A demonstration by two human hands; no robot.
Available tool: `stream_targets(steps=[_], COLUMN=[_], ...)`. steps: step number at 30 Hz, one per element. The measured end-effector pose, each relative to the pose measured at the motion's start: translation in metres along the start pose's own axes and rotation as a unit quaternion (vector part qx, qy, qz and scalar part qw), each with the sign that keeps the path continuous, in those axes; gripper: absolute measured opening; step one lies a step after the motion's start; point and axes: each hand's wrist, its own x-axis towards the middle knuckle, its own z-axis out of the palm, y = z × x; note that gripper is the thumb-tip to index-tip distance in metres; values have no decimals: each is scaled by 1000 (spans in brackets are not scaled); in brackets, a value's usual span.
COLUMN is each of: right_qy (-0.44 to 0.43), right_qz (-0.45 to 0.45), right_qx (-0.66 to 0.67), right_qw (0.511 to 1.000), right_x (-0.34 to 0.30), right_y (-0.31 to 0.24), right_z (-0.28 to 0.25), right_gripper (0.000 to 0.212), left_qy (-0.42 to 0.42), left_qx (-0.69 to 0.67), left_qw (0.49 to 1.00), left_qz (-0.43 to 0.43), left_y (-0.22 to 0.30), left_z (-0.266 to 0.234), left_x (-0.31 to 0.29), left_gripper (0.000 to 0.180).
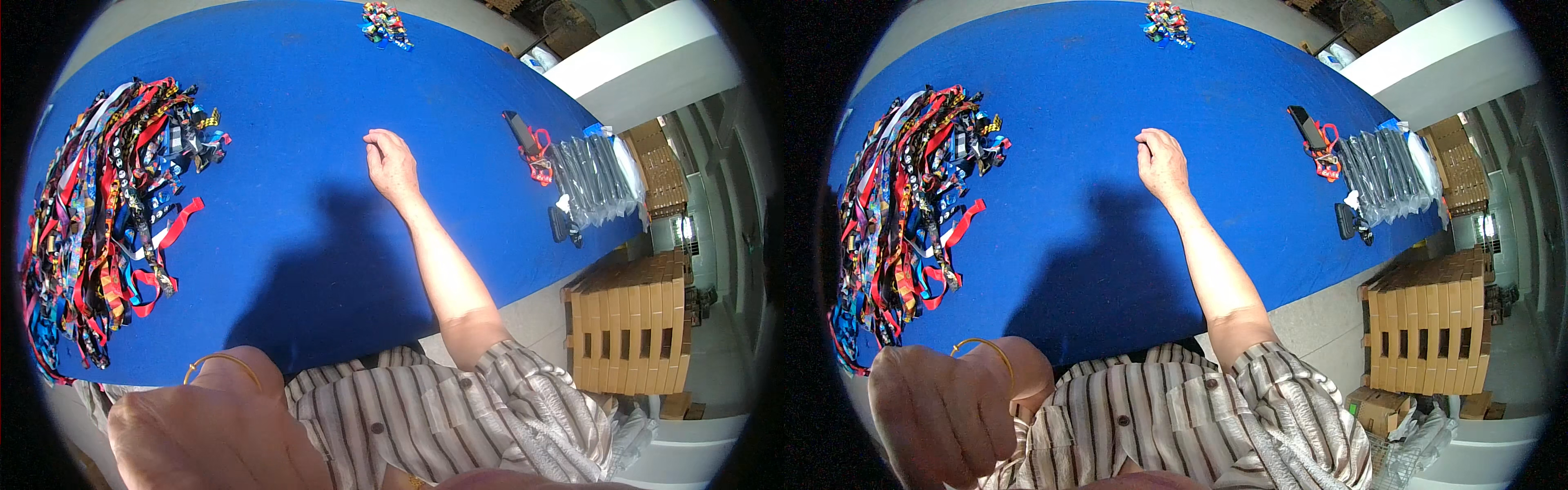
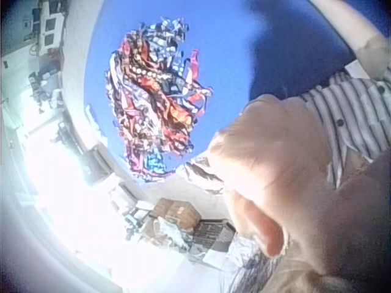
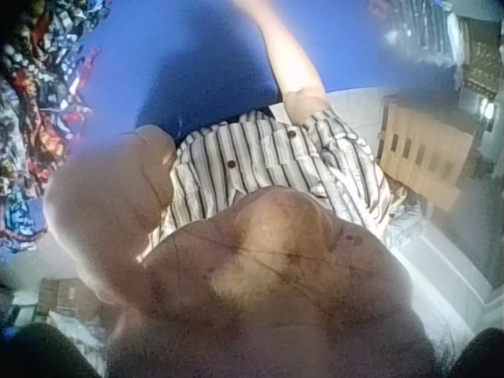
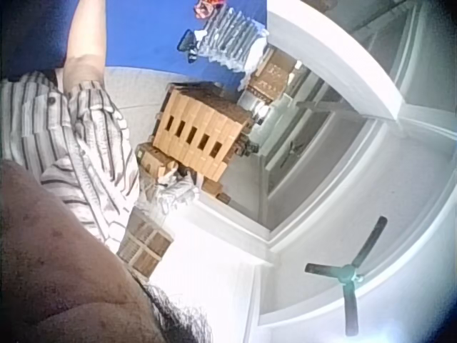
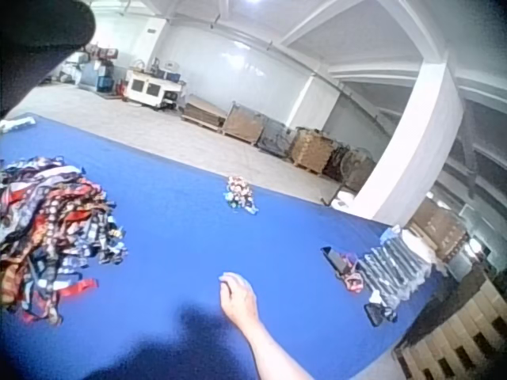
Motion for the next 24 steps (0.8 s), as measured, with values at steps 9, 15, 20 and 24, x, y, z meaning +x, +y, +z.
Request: stream_targets(steps=[9,15,20,24], right_qy=[-3,2,5,9], right_qz=[3,-2,-8,-14], right_qx=[5,6,4,7], right_qw=[1000,1000,1000,1000], right_x=[2,1,1,2], right_y=[-4,-3,-2,-4], right_z=[1,0,0,3], right_gripper=[14,14,14,14], left_qy=[126,316,284,160], left_qx=[52,5,-19,32], left_qw=[988,949,958,986], left_qz=[67,-8,23,36], left_y=[-7,2,-2,-6], left_z=[26,51,44,20], left_x=[-24,-29,-28,-23], left_gripper=[30,28,25,20])
